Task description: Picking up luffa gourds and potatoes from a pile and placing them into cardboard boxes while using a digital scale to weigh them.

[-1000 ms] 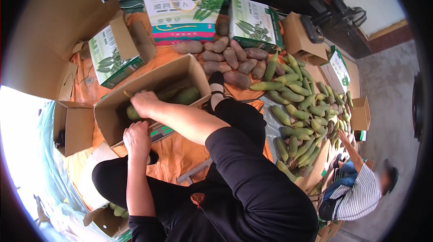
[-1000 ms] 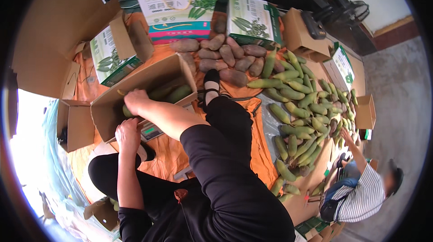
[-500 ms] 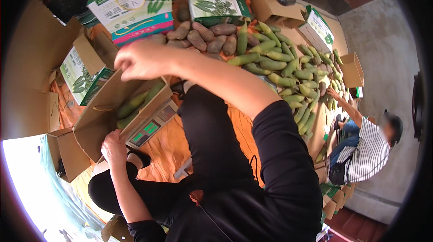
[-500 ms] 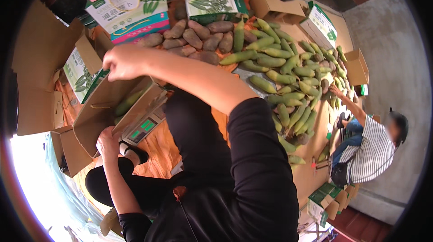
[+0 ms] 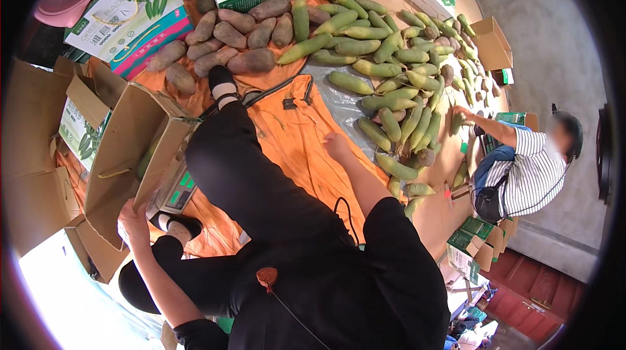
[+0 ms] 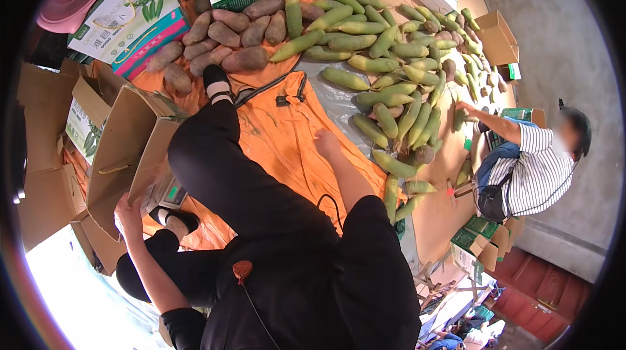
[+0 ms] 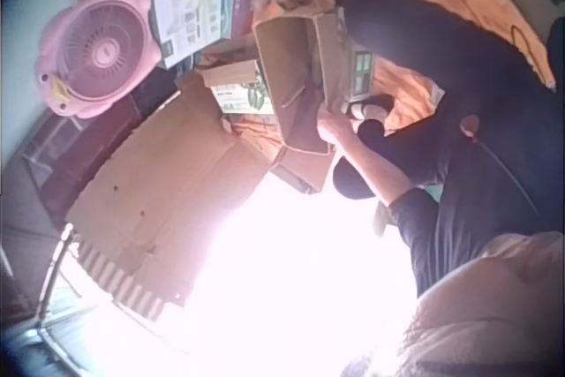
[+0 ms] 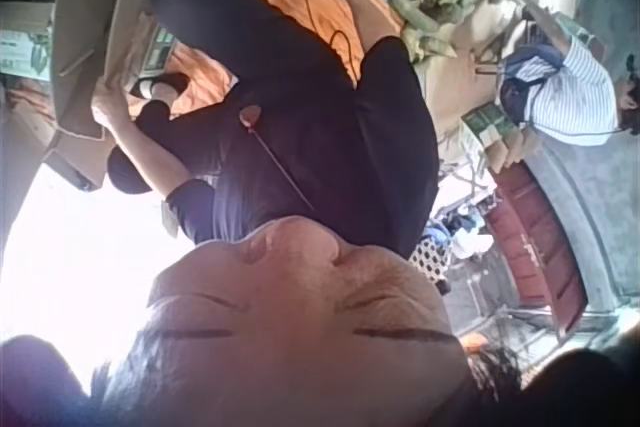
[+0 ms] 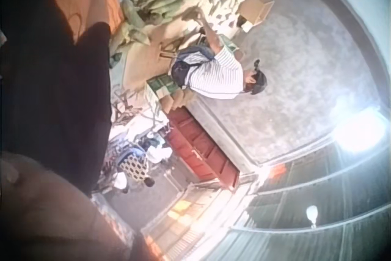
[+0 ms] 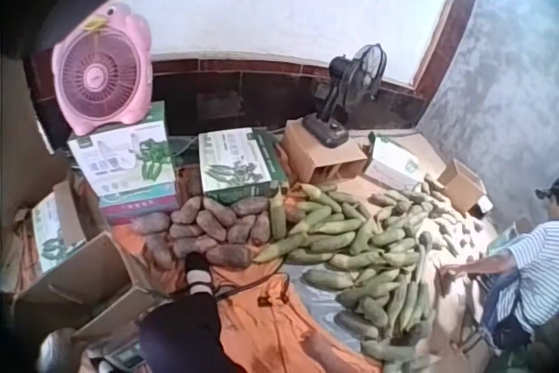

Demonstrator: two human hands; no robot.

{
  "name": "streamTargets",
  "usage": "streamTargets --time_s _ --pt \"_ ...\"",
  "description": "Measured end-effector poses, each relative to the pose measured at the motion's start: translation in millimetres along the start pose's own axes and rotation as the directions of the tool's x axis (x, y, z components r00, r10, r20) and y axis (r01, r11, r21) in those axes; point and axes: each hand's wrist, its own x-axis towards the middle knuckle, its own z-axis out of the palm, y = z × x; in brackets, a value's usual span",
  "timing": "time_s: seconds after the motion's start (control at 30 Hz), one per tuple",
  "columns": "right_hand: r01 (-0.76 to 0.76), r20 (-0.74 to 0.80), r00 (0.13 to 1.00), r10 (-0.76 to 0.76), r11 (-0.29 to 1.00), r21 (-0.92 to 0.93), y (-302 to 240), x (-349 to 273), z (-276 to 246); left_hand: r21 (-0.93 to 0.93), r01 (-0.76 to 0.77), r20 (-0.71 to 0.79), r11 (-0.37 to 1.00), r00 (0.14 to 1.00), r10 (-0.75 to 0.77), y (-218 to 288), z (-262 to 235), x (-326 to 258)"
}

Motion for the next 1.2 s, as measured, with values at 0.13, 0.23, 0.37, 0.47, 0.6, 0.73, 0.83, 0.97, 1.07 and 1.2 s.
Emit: streamTargets --time_s 0.13,0.23,0.37,0.47,0.6,0.73,0.83,0.97,1.07,1.2 --pt "-0.252 -0.209 0.955 0.213 0.951 -0.181 54.2 -9.3 -45.7 0.043 0.022 0.041 0.999 0.999 -0.023 5.3 0.0 0.7" --pt "-0.342 -0.357 0.907 0.225 0.887 -0.310 41.7 3.5 -90.1 0.057 0.016 -0.007 0.998 1.000 -0.016 -13.9 6.1 1.7" --pt "-0.428 -0.315 0.893 0.321 0.821 -0.376 33.9 25.4 -134.7 0.063 0.007 0.001 0.998 1.000 -0.007 -22.9 8.3 2.6" --pt "-0.402 -0.330 0.904 0.272 0.803 -0.440 47.1 40.1 -146.9 0.020 -0.016 -0.005 1.000 1.000 0.016 -24.1 12.4 4.6" --pt "-0.357 -0.210 0.933 0.292 0.823 -0.443 67.5 51.6 -146.4 -0.063 -0.120 -0.100 0.991 0.988 0.113 -39.6 21.9 3.6" --pt "-0.325 -0.141 0.942 0.303 0.732 -0.599 67.0 49.4 -137.0 -0.045 0.010 -0.004 0.999 1.000 -0.010 6.9 -0.2 -0.7" --pt "-0.279 -0.100 0.952 0.289 0.685 -0.673 66.9 51.1 -131.9 -0.019 0.002 -0.063 1.000 0.998 -0.003 8.9 -1.1 -4.0" --pt "-0.234 -0.100 0.968 0.228 0.698 -0.677 74.9 55.9 -119.5 -0.023 0.010 -0.065 1.000 0.998 -0.011 8.9 -5.8 -5.7" --pt "-0.154 -0.051 0.984 0.171 0.673 -0.724 71.4 51.4 -118.6 -0.010 -0.022 -0.086 1.000 0.996 0.021 4.7 -3.3 -6.8" --pt "-0.167 -0.049 0.980 0.194 0.660 -0.732 62.1 31.1 -121.6 -0.009 -0.042 -0.101 0.999 0.994 0.041 4.3 -0.2 -7.2"
